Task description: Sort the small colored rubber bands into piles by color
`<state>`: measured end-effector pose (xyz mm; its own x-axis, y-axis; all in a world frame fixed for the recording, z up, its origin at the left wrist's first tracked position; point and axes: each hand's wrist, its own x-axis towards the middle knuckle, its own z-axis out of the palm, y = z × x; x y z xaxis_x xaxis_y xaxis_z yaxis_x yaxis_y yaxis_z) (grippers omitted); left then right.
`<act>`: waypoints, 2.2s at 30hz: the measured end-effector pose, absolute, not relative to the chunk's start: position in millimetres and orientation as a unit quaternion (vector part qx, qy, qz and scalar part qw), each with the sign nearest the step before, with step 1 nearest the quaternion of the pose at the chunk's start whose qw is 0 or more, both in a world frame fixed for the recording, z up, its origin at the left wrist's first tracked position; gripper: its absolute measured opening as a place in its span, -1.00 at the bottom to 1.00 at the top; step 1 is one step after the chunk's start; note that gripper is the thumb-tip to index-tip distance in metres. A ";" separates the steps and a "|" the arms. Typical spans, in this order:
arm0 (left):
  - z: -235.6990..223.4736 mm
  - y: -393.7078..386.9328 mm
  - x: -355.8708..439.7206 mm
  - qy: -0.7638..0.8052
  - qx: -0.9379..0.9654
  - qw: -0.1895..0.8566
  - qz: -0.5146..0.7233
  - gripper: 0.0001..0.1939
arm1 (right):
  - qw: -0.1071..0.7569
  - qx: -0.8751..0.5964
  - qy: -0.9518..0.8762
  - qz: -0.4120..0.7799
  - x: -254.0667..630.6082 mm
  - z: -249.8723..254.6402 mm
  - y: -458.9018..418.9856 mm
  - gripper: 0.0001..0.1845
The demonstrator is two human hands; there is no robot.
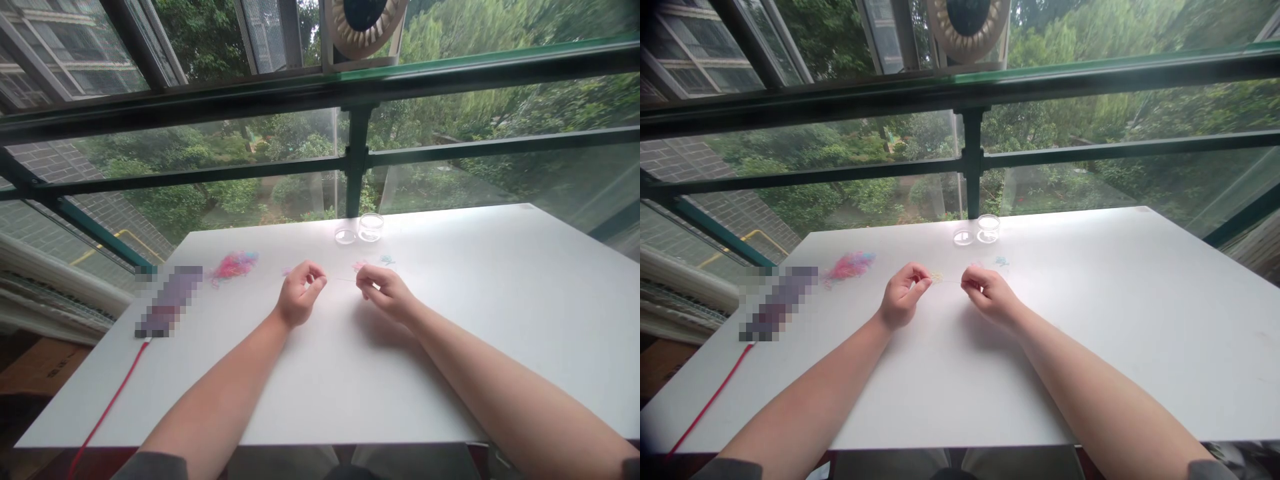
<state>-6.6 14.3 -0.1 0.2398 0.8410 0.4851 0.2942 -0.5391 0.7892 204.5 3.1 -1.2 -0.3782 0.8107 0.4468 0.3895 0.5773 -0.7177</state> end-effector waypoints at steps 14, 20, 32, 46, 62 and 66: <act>-1.7 5.7 5.3 0.326 0.838 0.230 0.371 -0.98 | 0.415 -0.361 -0.801 0.238 195.6 -0.7 -3.3 -0.89; -1.6 6.2 5.0 0.333 0.830 0.241 0.377 -0.96 | 0.426 -0.369 -0.795 0.224 195.2 -1.5 -3.3 -0.90; -3.5 4.6 7.6 0.349 0.822 0.244 0.378 -0.96 | 0.420 -0.393 -0.779 0.250 196.4 1.4 -7.1 -0.86; -1.8 5.0 10.8 0.336 0.828 0.228 0.386 -0.97 | 0.412 -0.393 -0.789 0.231 199.4 -3.4 -2.6 -0.83; -4.1 10.1 9.5 0.356 0.820 0.197 0.403 -0.98 | 0.423 -0.404 -0.776 0.236 204.1 -10.3 4.6 -0.80; -5.5 9.7 10.7 0.352 0.823 0.201 0.399 -0.98 | 0.415 -0.394 -0.793 0.211 200.2 -12.6 1.9 -0.82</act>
